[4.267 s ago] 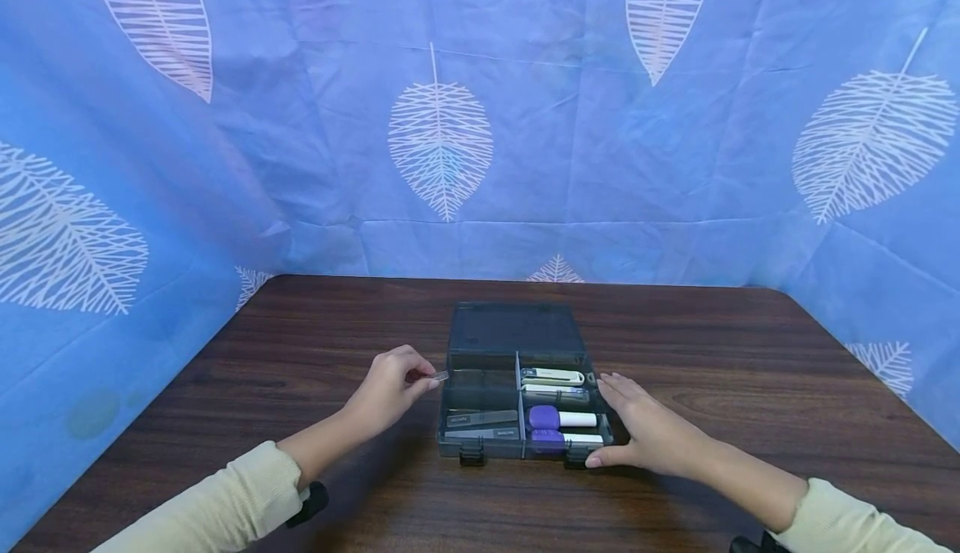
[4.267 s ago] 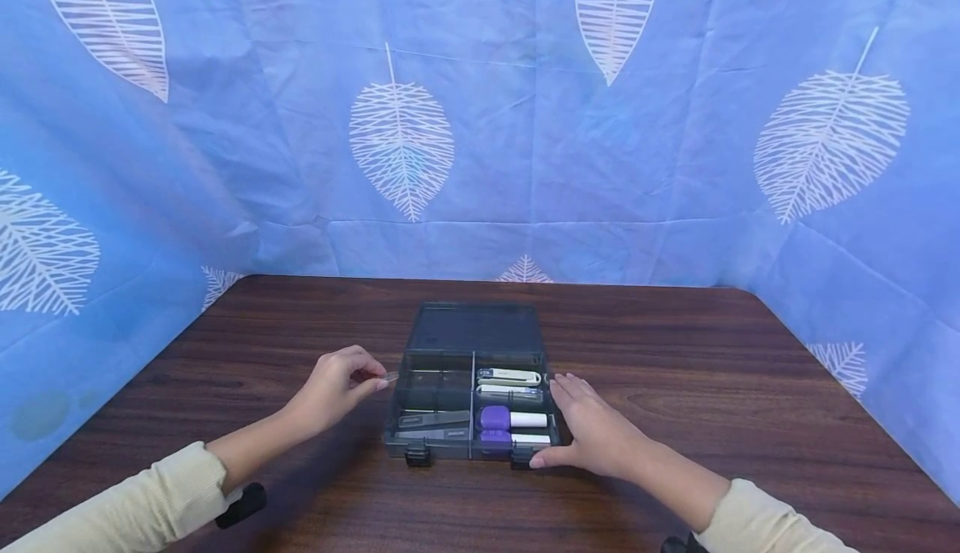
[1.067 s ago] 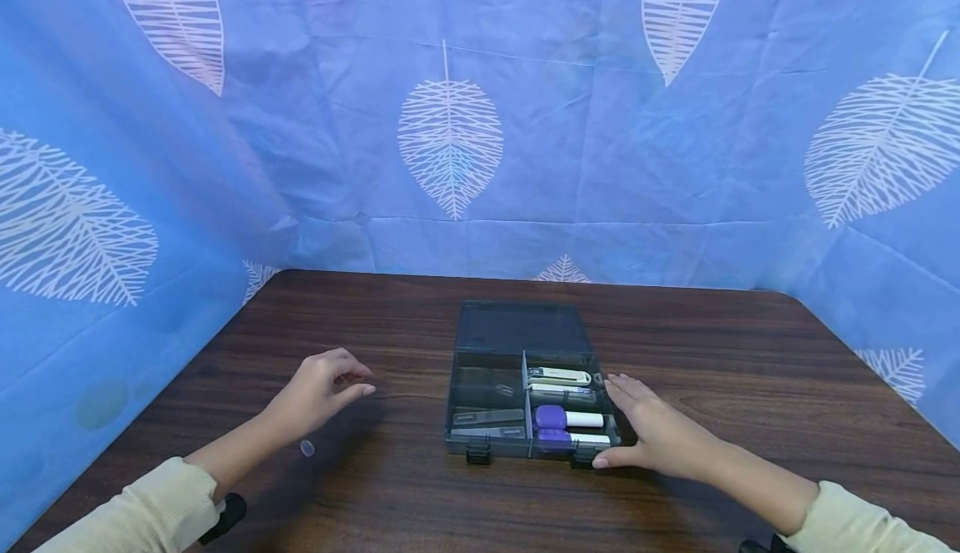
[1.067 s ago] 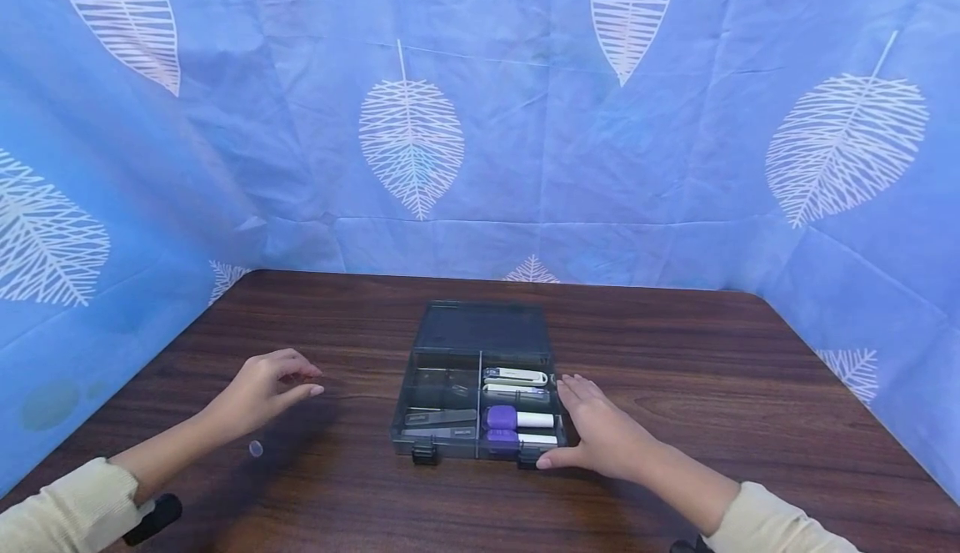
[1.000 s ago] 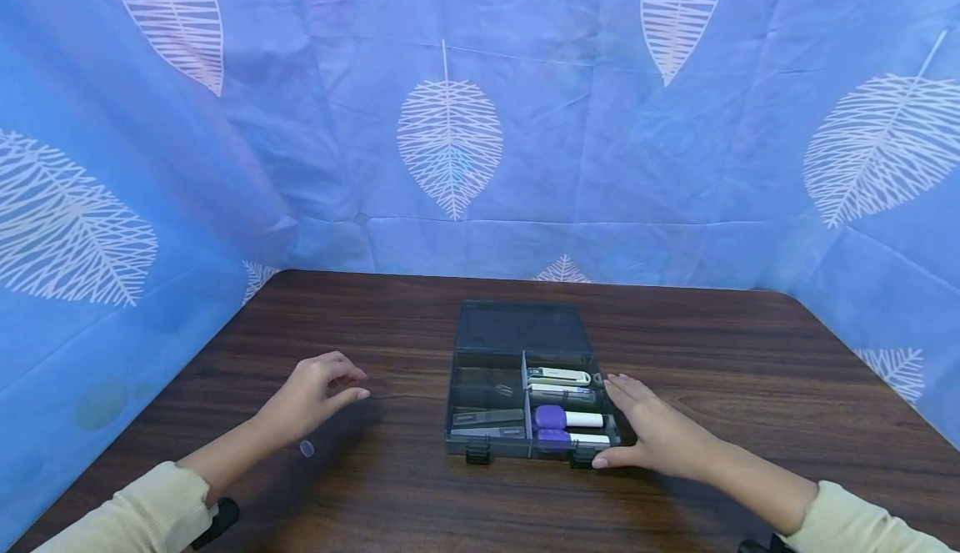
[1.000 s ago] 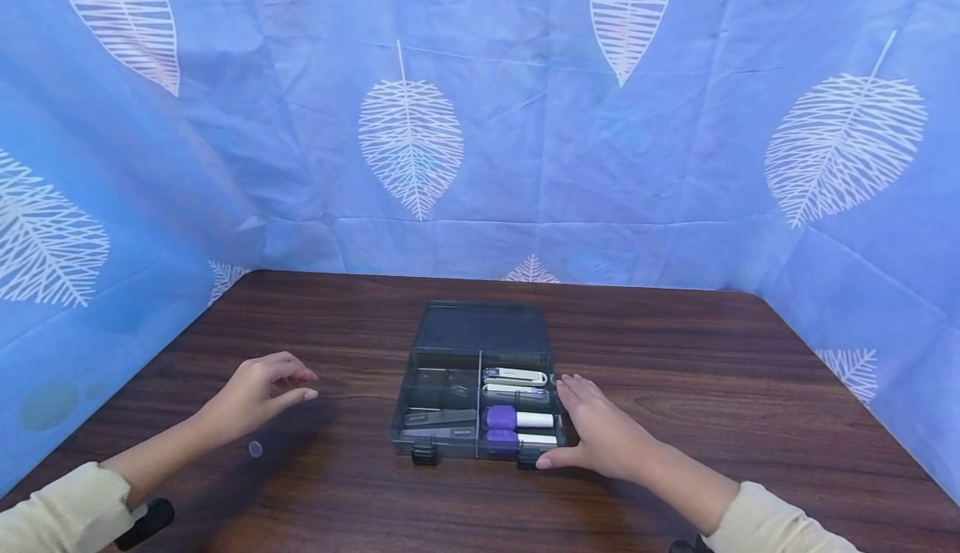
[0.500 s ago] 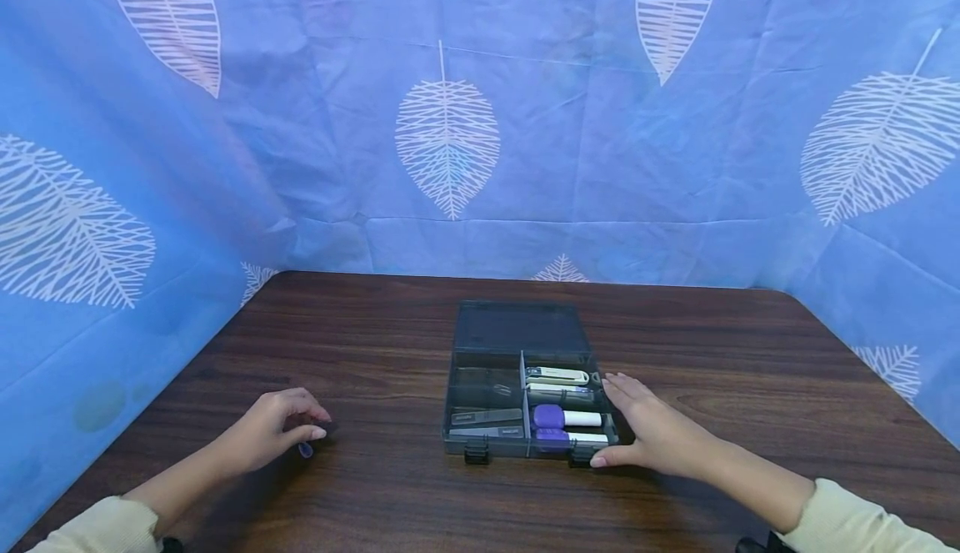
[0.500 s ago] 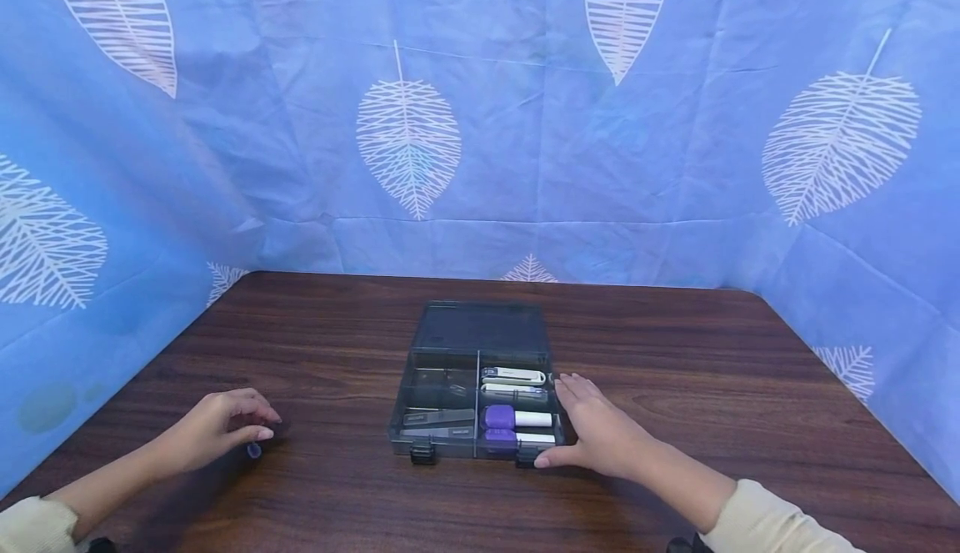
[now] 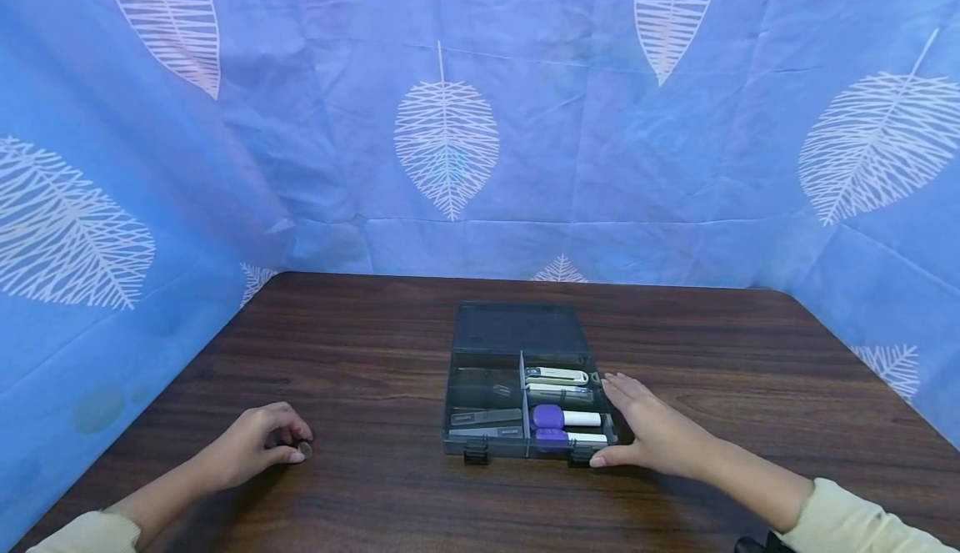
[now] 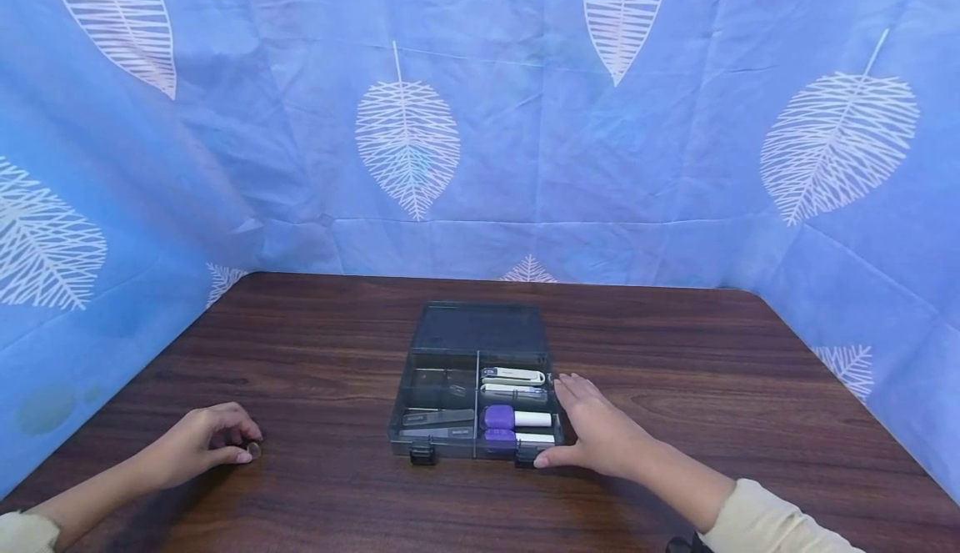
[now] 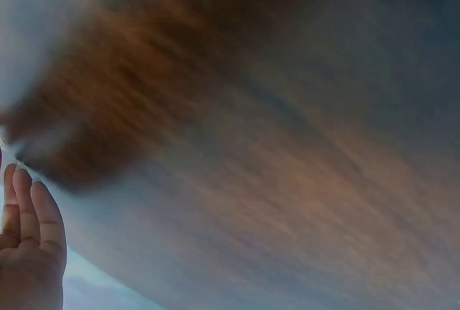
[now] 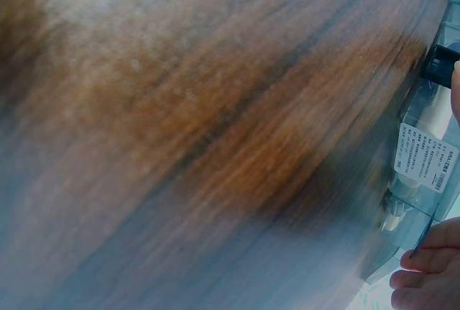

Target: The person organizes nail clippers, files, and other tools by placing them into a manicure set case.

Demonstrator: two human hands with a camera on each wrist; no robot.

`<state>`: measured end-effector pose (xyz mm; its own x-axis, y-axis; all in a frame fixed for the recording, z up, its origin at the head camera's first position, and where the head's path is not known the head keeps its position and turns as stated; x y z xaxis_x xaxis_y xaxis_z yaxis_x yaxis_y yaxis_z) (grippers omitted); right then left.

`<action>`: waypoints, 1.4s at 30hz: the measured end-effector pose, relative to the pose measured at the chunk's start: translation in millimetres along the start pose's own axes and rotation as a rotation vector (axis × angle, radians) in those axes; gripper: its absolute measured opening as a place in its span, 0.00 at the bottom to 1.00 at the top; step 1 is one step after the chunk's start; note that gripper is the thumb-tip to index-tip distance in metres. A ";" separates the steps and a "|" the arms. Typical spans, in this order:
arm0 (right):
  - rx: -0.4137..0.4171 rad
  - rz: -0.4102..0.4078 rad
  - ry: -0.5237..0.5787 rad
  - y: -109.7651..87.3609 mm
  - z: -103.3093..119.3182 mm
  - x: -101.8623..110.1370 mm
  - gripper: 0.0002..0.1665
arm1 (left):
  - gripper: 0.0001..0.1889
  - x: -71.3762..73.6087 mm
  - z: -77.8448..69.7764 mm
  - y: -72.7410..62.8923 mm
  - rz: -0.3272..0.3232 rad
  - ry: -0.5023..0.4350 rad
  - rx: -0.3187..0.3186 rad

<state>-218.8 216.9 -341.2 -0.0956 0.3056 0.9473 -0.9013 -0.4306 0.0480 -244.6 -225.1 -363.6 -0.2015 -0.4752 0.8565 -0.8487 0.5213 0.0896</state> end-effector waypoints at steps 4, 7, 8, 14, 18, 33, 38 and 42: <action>0.002 0.000 0.000 0.0 -0.2 -0.3 0.64 | 0.07 0.0 0.3 -0.6 -0.008 0.002 0.004; 0.001 -0.001 0.002 0.0 -0.4 -0.4 0.64 | 0.05 -0.6 0.7 -0.5 -0.016 0.007 0.009; 0.000 -0.001 0.003 0.0 -0.6 -0.5 0.64 | 0.04 -0.8 0.8 -0.6 -0.018 0.008 0.009; -0.007 0.001 0.006 -0.2 -1.0 -0.9 0.64 | 0.04 -0.7 -0.9 0.4 -0.034 0.011 -0.010; -0.013 0.001 0.007 -0.4 -0.5 -0.6 0.64 | 0.04 -0.5 -3.3 2.5 -0.050 0.023 -0.020; -0.004 -0.008 -0.006 -0.2 0.3 0.6 0.63 | 0.05 8.6 -26.8 25.6 -0.193 0.070 -0.019; -0.002 -0.008 -0.012 0.2 0.8 0.8 0.63 | 0.04 10.7 -37.0 33.7 -0.223 0.060 -0.017; -0.006 -0.004 -0.010 0.5 0.3 0.8 0.64 | 0.03 10.3 -44.4 39.8 -0.250 0.052 -0.011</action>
<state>-219.2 216.7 -340.3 -0.0875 0.2985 0.9504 -0.9042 -0.4242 0.0500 -258.7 -177.8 -328.7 0.0392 -0.5534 0.8320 -0.8634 0.4003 0.3070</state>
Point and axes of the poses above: each hand's wrist, its own y-axis towards the middle knuckle, its own x-axis out of the back of the hand, z = x × y, the point moved 6 cm from there along y, towards the middle knuckle, and after that the axes turned 3 degrees about x, right-handed, at the moved point
